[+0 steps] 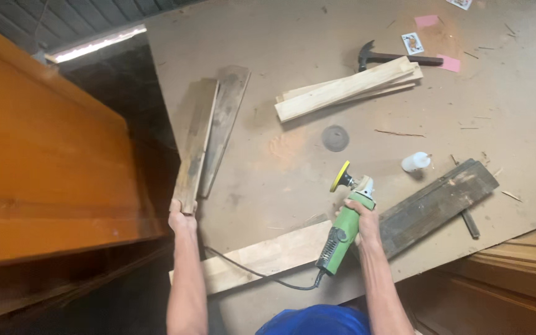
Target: The person uses a handheld electric sander to smooth the surfaces of several wooden planks on a workbench. They handle each plank one at a time, sanding both sides and edges, then set the finished pieces aside.
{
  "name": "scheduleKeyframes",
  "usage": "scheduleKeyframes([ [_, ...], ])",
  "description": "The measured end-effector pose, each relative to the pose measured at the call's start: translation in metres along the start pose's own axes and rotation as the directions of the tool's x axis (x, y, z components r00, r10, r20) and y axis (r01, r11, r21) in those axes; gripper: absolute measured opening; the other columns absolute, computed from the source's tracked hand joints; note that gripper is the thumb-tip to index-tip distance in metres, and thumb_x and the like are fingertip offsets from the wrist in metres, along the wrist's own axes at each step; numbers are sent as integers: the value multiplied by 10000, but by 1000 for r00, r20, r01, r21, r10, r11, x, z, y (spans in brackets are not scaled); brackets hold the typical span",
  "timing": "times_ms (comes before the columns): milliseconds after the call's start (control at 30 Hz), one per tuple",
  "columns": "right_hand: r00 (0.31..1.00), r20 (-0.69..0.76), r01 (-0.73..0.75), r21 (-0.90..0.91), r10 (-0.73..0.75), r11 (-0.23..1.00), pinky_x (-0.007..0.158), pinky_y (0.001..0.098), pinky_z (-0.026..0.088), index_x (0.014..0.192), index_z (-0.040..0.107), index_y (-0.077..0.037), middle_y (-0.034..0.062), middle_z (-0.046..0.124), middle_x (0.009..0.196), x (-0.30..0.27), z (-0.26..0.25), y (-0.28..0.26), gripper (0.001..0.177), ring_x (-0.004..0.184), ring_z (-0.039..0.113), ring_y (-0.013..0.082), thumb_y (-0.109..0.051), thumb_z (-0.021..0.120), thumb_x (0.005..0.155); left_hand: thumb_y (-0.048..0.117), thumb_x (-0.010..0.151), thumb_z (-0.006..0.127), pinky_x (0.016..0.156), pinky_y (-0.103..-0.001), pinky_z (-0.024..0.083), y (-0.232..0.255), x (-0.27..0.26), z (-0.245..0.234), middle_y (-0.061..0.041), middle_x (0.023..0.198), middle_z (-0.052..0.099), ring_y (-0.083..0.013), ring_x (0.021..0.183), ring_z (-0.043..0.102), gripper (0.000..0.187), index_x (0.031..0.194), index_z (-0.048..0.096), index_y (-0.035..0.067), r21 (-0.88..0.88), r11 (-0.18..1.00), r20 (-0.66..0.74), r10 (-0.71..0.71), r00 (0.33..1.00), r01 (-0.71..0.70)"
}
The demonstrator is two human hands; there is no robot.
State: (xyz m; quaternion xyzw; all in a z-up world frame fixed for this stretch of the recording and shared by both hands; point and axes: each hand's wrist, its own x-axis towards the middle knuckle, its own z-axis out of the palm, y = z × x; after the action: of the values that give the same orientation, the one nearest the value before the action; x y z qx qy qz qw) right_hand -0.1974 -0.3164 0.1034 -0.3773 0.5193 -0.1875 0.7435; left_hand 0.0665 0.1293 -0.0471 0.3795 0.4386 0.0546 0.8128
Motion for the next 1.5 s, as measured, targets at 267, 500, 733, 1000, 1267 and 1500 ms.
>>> scheduleKeyframes([
  [267, 995, -94, -28, 0, 28, 1000, 588, 411, 621, 1133, 575, -69, 125, 671, 847, 21, 12, -22, 550, 690, 735, 279, -17, 871, 673, 593, 907, 727, 707, -625, 606, 45, -30, 64, -263, 1031, 737, -457, 945, 726, 638, 1173, 706, 13, 981, 83, 156, 190, 969, -174],
  [500, 976, -212, -63, -69, 47, 996, 590, 441, 595, 1167, 528, -68, 136, 631, 853, 40, 35, -53, 651, 687, 689, 291, -24, 900, 636, 429, 951, 700, 1149, -525, 427, -36, -201, 254, -169, 1379, 659, -365, 1357, 558, 534, 1369, 665, 99, 919, 112, 372, 59, 926, -377],
  [733, 960, -218, -222, -200, 178, 954, 881, 485, 567, 1465, 446, -32, 174, 634, 1235, 37, 39, -79, 799, 981, 656, 315, -44, 783, 740, 381, 868, 791, 814, -367, 587, -276, -51, 332, -160, 1167, 678, -270, 943, 720, 624, 1266, 404, 96, 745, 665, 364, -341, 867, -51],
  [1000, 973, -218, -119, -177, 79, 977, 633, 394, 541, 1315, 520, -8, 166, 675, 1031, 30, 18, -61, 760, 741, 635, 255, 15, 829, 620, -120, 871, 643, 725, -414, 628, -238, -72, 229, -157, 1320, 671, -308, 1080, 686, 497, 1350, 572, -7, 584, 785, 477, -536, 697, 205],
  [1267, 993, -75, 37, -497, -86, 867, 793, 447, 519, 1314, 536, 10, 190, 641, 1011, 0, 10, -38, 880, 907, 678, 322, -168, 974, 572, 240, 855, 879, 1202, -528, 336, -85, -114, 70, -223, 1471, 514, -374, 1440, 453, 825, 1521, 450, 8, 899, 414, 308, -363, 880, -143],
  [1500, 979, 176, 204, -846, -104, 493, 1080, 570, 445, 1479, 394, -160, 279, 608, 1328, -74, 61, -48, 1051, 1282, 576, 482, -278, 944, 590, 244, 771, 914, 975, -427, 507, -120, -72, 0, -126, 976, 682, -303, 1034, 650, 321, 997, 769, 69, 698, 38, 715, -94, 693, -715],
])
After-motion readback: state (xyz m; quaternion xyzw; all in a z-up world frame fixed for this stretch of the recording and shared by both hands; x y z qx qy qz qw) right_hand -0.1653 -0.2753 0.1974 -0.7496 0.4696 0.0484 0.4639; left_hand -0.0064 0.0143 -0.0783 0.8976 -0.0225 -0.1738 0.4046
